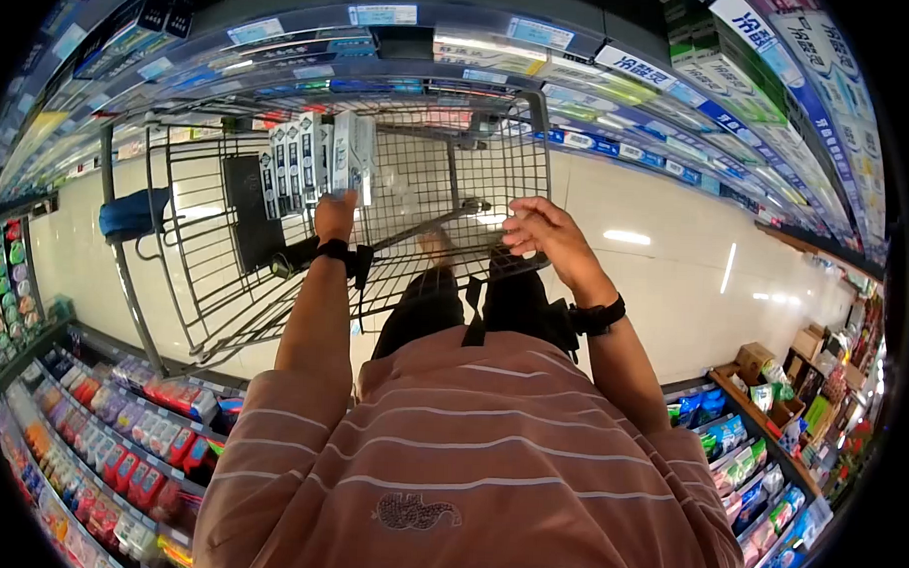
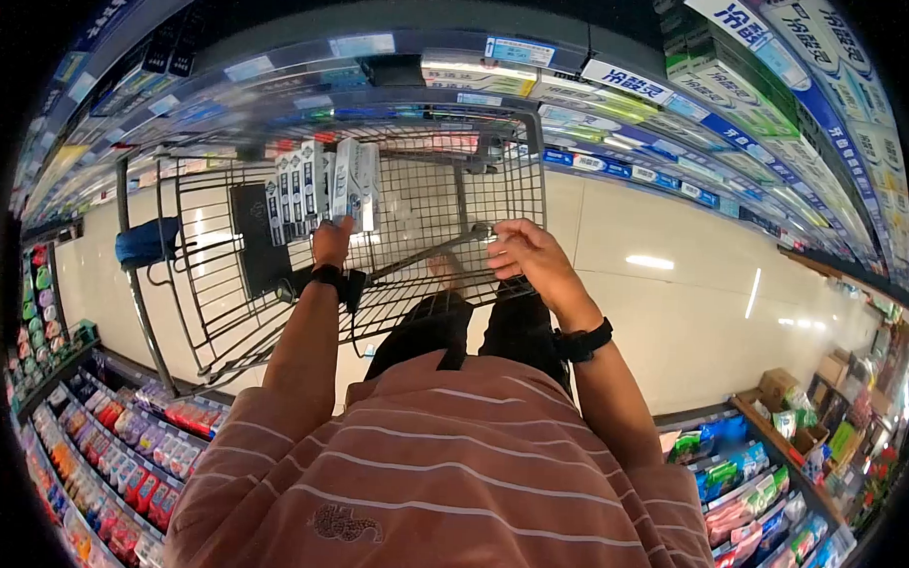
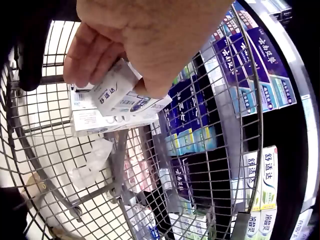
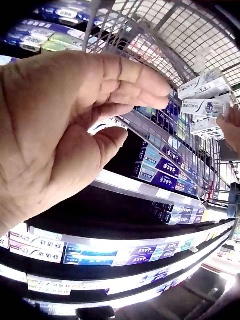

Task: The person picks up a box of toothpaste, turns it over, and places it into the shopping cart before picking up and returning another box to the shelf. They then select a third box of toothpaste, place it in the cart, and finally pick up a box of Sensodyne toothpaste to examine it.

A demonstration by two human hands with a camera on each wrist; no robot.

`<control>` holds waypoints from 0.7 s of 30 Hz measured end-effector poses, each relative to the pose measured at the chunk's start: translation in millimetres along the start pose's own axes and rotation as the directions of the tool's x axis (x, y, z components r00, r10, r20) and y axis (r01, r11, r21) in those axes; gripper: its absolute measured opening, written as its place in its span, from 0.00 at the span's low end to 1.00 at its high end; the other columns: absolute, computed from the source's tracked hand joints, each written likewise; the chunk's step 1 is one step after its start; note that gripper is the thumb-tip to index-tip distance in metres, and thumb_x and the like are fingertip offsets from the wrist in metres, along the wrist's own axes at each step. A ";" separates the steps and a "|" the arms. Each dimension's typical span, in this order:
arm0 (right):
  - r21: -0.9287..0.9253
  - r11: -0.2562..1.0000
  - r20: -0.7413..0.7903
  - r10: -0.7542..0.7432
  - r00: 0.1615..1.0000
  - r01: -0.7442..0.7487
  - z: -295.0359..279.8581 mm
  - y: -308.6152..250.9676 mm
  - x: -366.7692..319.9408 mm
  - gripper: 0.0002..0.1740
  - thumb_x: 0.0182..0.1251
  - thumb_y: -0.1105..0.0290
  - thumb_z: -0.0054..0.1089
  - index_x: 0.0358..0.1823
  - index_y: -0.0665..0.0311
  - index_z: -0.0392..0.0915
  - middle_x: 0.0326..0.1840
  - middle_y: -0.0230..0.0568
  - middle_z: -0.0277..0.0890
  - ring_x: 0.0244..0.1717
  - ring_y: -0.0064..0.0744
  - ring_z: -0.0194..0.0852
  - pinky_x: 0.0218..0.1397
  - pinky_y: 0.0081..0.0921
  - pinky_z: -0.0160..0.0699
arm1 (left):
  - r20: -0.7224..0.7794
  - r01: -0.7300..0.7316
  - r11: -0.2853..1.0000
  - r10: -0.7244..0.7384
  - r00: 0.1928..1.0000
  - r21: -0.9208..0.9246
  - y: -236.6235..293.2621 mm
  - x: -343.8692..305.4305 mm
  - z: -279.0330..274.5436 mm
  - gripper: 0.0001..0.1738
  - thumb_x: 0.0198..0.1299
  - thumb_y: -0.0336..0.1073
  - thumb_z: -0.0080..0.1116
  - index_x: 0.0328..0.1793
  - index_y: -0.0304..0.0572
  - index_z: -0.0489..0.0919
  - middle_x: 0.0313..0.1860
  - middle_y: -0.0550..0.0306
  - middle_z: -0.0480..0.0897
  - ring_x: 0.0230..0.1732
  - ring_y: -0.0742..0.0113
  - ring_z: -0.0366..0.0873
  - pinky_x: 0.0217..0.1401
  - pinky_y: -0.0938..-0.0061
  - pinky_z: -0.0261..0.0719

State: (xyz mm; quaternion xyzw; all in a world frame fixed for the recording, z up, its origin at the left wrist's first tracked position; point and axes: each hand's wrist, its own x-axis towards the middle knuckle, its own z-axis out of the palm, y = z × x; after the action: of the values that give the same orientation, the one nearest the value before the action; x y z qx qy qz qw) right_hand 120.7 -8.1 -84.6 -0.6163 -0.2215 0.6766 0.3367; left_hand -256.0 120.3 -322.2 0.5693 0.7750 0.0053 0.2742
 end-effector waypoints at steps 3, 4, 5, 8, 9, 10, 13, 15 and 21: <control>-0.013 1.000 0.020 -0.005 1.000 0.005 1.8 2.0 3.2 0.21 0.80 0.62 0.51 0.65 0.69 0.71 0.51 0.45 0.81 0.46 0.31 0.85 0.48 0.25 0.86 | 0.014 0.026 0.993 -0.025 1.000 -0.111 -16.6 12.9 -0.2 0.33 0.61 0.59 0.62 0.41 0.27 0.80 0.32 0.41 0.87 0.33 0.51 0.87 0.35 0.59 0.84; -0.018 1.000 0.026 -0.007 1.000 0.007 2.8 0.9 3.6 0.21 0.80 0.61 0.51 0.64 0.69 0.71 0.51 0.45 0.81 0.46 0.31 0.85 0.48 0.25 0.85 | 0.041 0.040 0.982 -0.033 0.999 -0.183 -17.3 10.5 -4.2 0.31 0.61 0.58 0.63 0.40 0.28 0.80 0.32 0.44 0.86 0.31 0.55 0.87 0.32 0.62 0.84; -0.022 1.000 0.034 -0.007 0.999 0.008 4.8 -1.1 4.2 0.21 0.80 0.61 0.51 0.64 0.69 0.71 0.51 0.44 0.81 0.46 0.31 0.84 0.48 0.25 0.85 | 0.146 0.133 0.939 -0.091 0.985 -0.316 -17.8 8.1 -7.9 0.30 0.61 0.57 0.62 0.41 0.29 0.80 0.33 0.45 0.87 0.33 0.55 0.88 0.34 0.62 0.84; -0.037 0.999 0.054 0.011 0.999 -0.009 11.4 -8.4 6.3 0.22 0.80 0.60 0.52 0.64 0.69 0.71 0.52 0.45 0.80 0.46 0.31 0.84 0.48 0.25 0.84 | 0.381 0.358 0.740 -0.149 0.912 -0.569 21.3 -25.3 -63.9 0.26 0.61 0.53 0.59 0.44 0.31 0.82 0.33 0.51 0.86 0.33 0.66 0.86 0.34 0.70 0.84; -0.042 0.999 0.058 0.019 0.998 -0.017 12.9 -10.1 8.0 0.22 0.80 0.60 0.52 0.64 0.69 0.71 0.52 0.45 0.80 0.46 0.31 0.84 0.48 0.25 0.84 | 0.404 0.373 0.714 -0.138 0.905 -0.593 27.9 -34.0 -76.6 0.26 0.62 0.53 0.59 0.45 0.31 0.82 0.34 0.50 0.86 0.33 0.65 0.87 0.33 0.70 0.84; -0.049 0.999 0.081 0.008 0.997 -0.004 13.1 -9.3 11.4 0.21 0.80 0.61 0.52 0.64 0.69 0.71 0.52 0.45 0.80 0.47 0.31 0.84 0.48 0.24 0.84 | 0.426 0.387 0.686 -0.123 0.897 -0.616 32.6 -40.1 -85.6 0.27 0.62 0.53 0.59 0.47 0.31 0.82 0.35 0.50 0.87 0.34 0.64 0.87 0.33 0.70 0.83; -0.086 0.996 0.084 0.024 0.996 -0.017 19.5 -17.4 11.5 0.20 0.80 0.62 0.50 0.64 0.68 0.72 0.52 0.45 0.80 0.48 0.31 0.83 0.49 0.24 0.84 | 0.443 0.379 0.634 -0.063 0.894 -0.674 33.6 -54.9 -99.0 0.30 0.63 0.53 0.59 0.55 0.29 0.80 0.40 0.47 0.87 0.38 0.60 0.88 0.37 0.69 0.85; -0.100 0.995 0.094 0.017 0.995 -0.007 21.0 -17.4 14.7 0.20 0.80 0.62 0.50 0.64 0.68 0.72 0.52 0.45 0.80 0.48 0.31 0.83 0.49 0.25 0.84 | 0.433 0.341 0.615 0.001 0.902 -0.711 31.1 -67.7 -110.8 0.30 0.64 0.53 0.59 0.57 0.29 0.80 0.42 0.46 0.88 0.40 0.60 0.88 0.40 0.69 0.85; -0.126 0.991 0.163 -0.011 0.987 0.032 26.6 -26.0 27.2 0.20 0.80 0.63 0.51 0.65 0.68 0.71 0.54 0.48 0.80 0.48 0.33 0.84 0.49 0.27 0.85 | 0.407 0.234 0.621 0.151 0.901 -0.748 32.5 -109.8 -159.2 0.27 0.69 0.53 0.58 0.56 0.31 0.79 0.42 0.48 0.89 0.43 0.61 0.89 0.44 0.71 0.86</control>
State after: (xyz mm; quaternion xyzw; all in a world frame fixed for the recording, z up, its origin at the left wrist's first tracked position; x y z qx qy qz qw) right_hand 98.9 32.3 -80.8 -0.5772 -0.2981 0.7050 0.2845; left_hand -273.9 83.0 -130.6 0.3601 0.6268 0.2089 0.6587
